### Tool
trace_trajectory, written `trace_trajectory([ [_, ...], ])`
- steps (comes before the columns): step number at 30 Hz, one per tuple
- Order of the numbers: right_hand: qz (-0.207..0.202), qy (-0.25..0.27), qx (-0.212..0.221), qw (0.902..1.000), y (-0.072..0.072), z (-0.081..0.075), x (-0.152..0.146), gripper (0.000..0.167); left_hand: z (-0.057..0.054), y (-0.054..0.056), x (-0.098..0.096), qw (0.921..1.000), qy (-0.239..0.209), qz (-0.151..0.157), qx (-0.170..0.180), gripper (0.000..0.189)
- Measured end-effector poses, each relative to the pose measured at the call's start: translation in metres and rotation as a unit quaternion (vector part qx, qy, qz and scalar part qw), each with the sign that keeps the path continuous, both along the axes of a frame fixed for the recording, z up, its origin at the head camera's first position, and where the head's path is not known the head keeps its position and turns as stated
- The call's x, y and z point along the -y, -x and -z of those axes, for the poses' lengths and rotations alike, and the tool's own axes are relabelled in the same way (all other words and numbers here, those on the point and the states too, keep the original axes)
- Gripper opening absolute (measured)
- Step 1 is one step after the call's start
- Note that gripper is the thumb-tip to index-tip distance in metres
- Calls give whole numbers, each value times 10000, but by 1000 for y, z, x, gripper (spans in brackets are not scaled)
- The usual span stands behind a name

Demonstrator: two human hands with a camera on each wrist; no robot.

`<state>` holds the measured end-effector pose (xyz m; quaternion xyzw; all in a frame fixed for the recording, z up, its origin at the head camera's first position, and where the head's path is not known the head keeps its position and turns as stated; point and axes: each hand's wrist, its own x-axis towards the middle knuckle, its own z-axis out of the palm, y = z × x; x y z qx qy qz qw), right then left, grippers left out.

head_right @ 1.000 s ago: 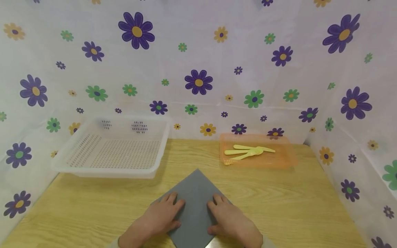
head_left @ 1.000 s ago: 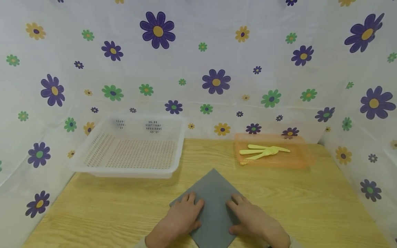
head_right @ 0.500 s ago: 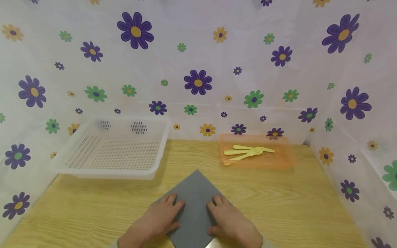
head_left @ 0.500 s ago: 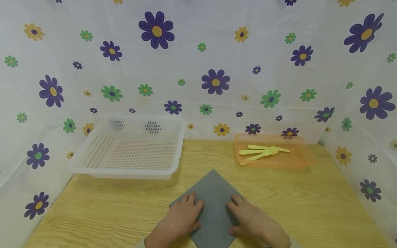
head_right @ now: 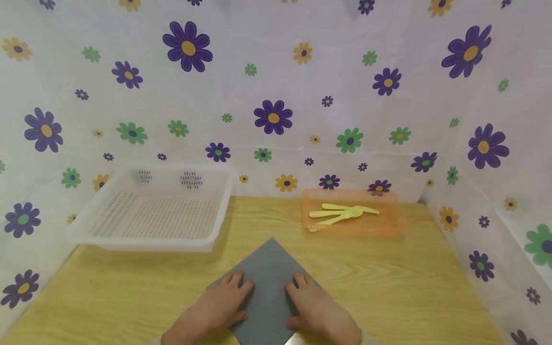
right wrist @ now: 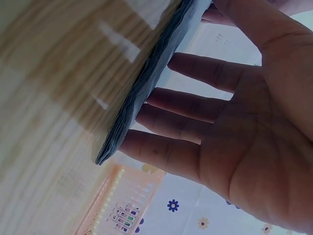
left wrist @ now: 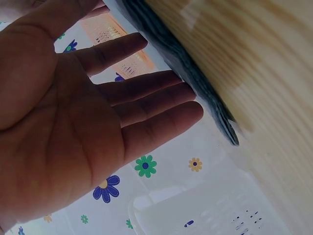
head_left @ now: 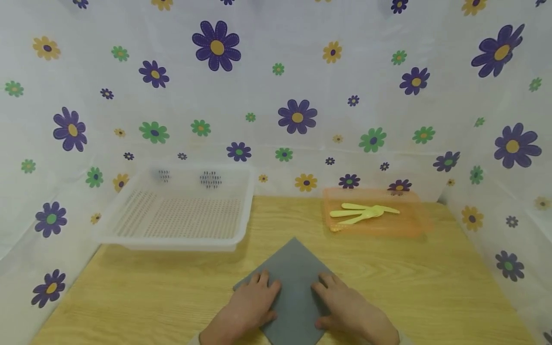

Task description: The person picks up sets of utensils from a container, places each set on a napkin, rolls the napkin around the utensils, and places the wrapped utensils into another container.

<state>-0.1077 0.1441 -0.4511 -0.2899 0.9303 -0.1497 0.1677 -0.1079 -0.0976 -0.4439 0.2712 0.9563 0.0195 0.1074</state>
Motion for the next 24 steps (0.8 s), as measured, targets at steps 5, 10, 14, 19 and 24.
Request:
trace_trajectory([
  [5,33,-43,-34,10000,0,0,-1,70,2,1,0,10000,-16,12,36,51],
  [10,37,-24,-8,10000,0,-1,-1,71,2,0,0,10000,-52,-27,69,51],
  [14,95,-11,200,9998,-1,-2,-1,72,2,-1,2,9999,-81,-41,146,51],
  [19,-1,9,-82,10000,0,-2,-1,68,1,1,2,9999,-55,2,115,51],
  [24,64,-66,-63,9999,1,-3,1,69,-1,2,2,9999,-72,15,86,50],
])
